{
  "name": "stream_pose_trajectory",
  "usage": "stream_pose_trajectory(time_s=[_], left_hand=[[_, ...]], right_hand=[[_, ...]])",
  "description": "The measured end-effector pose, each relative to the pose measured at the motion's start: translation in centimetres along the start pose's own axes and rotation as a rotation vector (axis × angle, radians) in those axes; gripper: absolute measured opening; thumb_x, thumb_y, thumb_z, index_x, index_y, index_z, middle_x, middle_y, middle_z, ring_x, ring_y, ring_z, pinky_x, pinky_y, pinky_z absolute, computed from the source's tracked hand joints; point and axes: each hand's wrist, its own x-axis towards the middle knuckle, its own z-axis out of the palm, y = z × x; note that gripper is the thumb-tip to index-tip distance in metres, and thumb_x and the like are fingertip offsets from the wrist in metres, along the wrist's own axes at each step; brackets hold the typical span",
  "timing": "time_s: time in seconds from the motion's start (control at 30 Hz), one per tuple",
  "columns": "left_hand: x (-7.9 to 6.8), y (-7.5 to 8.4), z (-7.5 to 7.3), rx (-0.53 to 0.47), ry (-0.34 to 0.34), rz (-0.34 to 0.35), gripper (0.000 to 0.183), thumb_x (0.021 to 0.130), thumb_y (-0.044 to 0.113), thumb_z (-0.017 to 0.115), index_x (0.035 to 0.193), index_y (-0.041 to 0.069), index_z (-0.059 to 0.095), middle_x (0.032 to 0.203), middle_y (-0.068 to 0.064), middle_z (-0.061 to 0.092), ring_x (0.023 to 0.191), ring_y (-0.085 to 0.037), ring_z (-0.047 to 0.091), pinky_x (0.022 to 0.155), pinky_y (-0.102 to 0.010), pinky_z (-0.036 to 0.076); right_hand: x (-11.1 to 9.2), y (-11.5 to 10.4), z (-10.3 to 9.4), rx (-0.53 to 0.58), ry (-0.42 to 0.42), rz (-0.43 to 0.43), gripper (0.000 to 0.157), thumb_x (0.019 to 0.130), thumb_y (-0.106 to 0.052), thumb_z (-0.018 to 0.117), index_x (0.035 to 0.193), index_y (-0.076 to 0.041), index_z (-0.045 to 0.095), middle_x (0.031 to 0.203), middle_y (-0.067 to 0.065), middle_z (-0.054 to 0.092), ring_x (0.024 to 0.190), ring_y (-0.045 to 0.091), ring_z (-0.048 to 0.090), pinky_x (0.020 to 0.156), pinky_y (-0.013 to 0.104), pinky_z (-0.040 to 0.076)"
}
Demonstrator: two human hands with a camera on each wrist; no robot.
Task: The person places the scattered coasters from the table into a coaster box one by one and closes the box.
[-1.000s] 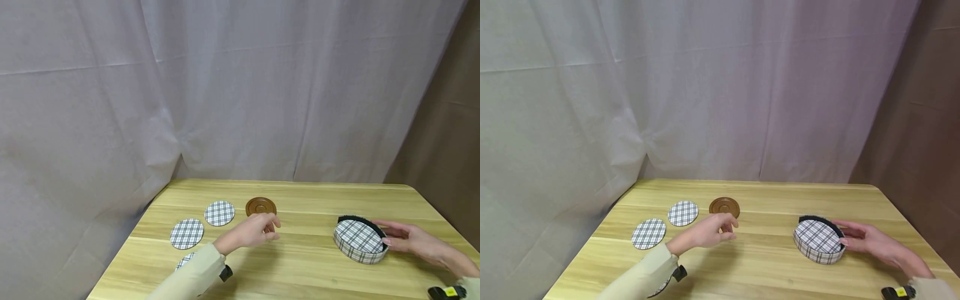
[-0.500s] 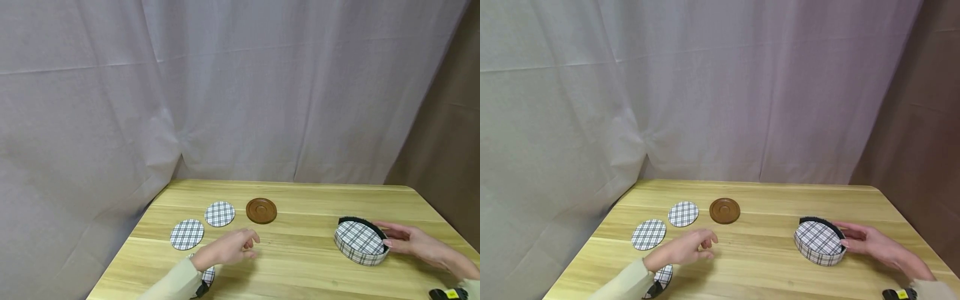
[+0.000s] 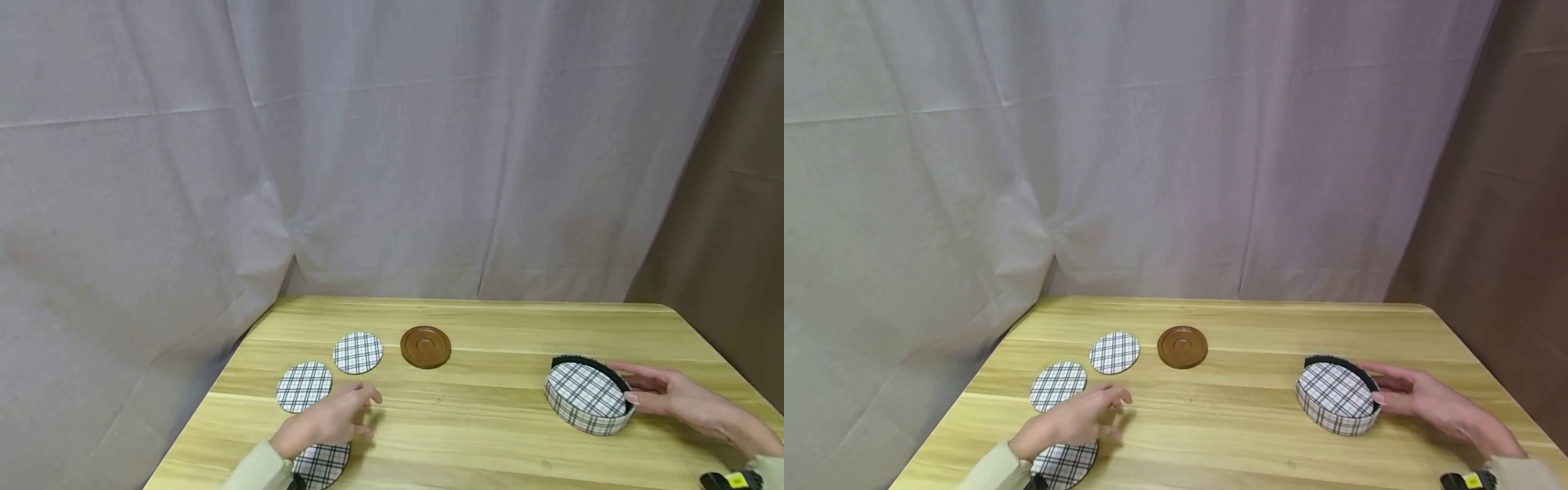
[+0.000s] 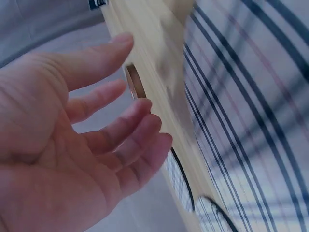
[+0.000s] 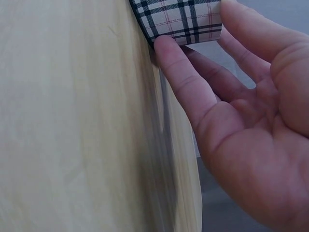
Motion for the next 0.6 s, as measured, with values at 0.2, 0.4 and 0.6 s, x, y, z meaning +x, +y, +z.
stream_pose_trajectory(time_s=[0.2,0.4,0.6], left_hand=[[-1.2,-1.8,-0.4,0.043,-0.033,-0.028,0.053,0.076,0.030,0.082,0.123,0.019,0.059,0.101,0.005,0.053,0.090,-0.008,0.046,0.071,-0.023,0.046],[-2.0,-3.5,-0.9,0.017,-0.063,-0.050,0.045,0.076,0.030,0.082,0.116,0.021,0.062,0.105,0.002,0.057,0.095,-0.012,0.050,0.075,-0.026,0.046],[-2.6,-4.0,-1.5,0.028,-0.100,-0.131,0.049,0.071,0.030,0.085,0.114,0.021,0.062,0.110,-0.003,0.057,0.106,-0.022,0.051,0.084,-0.040,0.051]], right_hand=[[0.1,-0.1,0.1,-0.003,-0.008,-0.013,0.055,0.102,-0.005,0.046,0.151,0.005,0.023,0.125,-0.035,0.051,0.114,-0.018,0.048,0.088,0.019,0.053],[0.3,-0.1,0.1,-0.002,-0.018,-0.027,0.055,0.102,-0.004,0.046,0.151,0.006,0.022,0.127,-0.033,0.054,0.115,-0.015,0.050,0.089,0.020,0.053],[0.2,-0.1,0.2,0.005,-0.022,-0.048,0.054,0.102,-0.002,0.045,0.151,0.006,0.023,0.128,-0.030,0.055,0.116,-0.012,0.052,0.089,0.021,0.054]])
